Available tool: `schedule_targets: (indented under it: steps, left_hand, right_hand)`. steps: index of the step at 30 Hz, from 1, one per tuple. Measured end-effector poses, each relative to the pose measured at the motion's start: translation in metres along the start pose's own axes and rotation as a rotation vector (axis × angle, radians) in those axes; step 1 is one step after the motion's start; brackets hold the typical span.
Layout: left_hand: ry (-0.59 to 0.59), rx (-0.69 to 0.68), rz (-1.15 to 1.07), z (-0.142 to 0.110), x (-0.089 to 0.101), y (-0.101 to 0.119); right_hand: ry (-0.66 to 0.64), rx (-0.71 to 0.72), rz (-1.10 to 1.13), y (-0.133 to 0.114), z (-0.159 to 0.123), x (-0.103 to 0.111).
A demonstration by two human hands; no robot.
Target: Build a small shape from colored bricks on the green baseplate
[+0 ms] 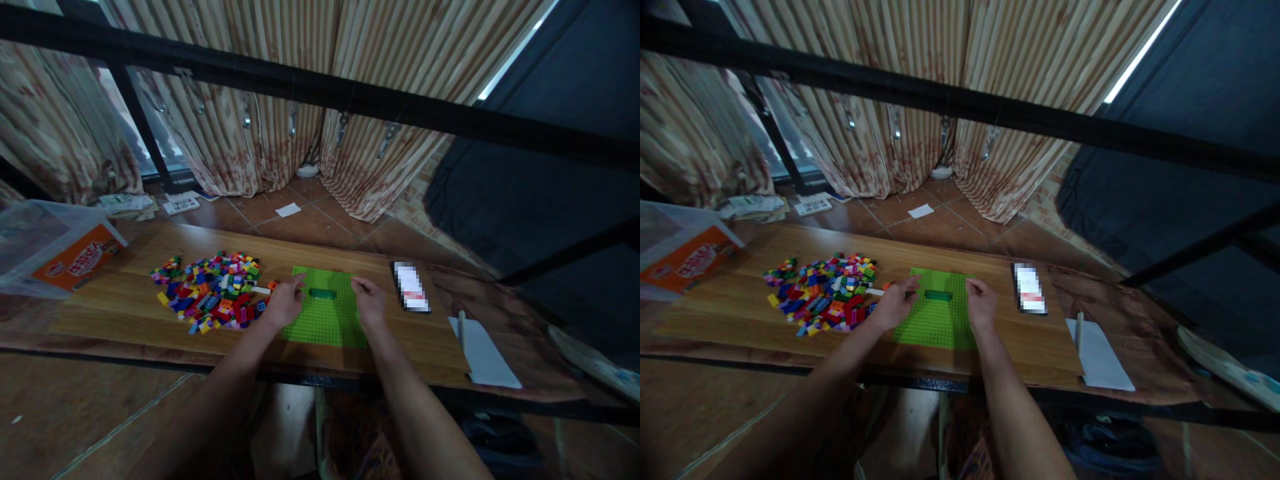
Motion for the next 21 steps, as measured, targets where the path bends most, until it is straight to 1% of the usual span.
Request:
schedule_targets:
  steps: [2,3,4,7,10,14,15,17,21]
  left_hand:
    - [0.008,0.021,0.003,-0.001,0.007,-0.002]
    - [0.012,0.011,0.018,-0.002,0.009,0.0]
    - [0.014,-0.007,0.041,-0.002,0.01,0.005]
    - [0.007,-0.071,0.142,-0.003,0.004,0.023]
    - [-0.014,-0.119,0.224,-0.003,-0.01,0.036]
    - [-0.073,-0.174,0.316,0.001,-0.026,0.042]
    - [-0.094,-0.185,0.332,0.003,-0.028,0.042]
    - [-0.124,-0.196,0.333,0.006,-0.032,0.04]
    - [-0.134,-0.207,0.305,0.01,-0.033,0.037]
  right_hand:
    - [0.059,-0.006,0.026,0.001,-0.001,0.021]
    - [0.054,0.001,0.019,-0.001,-0.003,0.025]
    - [0.017,0.013,-0.013,-0.003,-0.005,0.023]
    - [-0.117,0.051,-0.114,-0.009,-0.015,0.001]
    - [-0.194,0.086,-0.186,-0.017,-0.025,-0.024]
    - [-0.309,0.166,-0.503,-0.027,-0.033,-0.052]
    - [-0.329,0.185,-0.574,-0.028,-0.033,-0.057]
    - [-0.342,0.208,-0.64,-0.029,-0.032,-0.061]
    - [-0.35,0.232,-0.613,-0.028,-0.029,-0.063]
Point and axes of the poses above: each hand's wrist, its own z-axis towards the middle knuckle, its own x-axis out of the back of the hand, y = z × x, the point moved 10 cm from there along z, towards the middle knuckle, and after that the axes turned 6 degrees about -x, right-handed, at the moved point
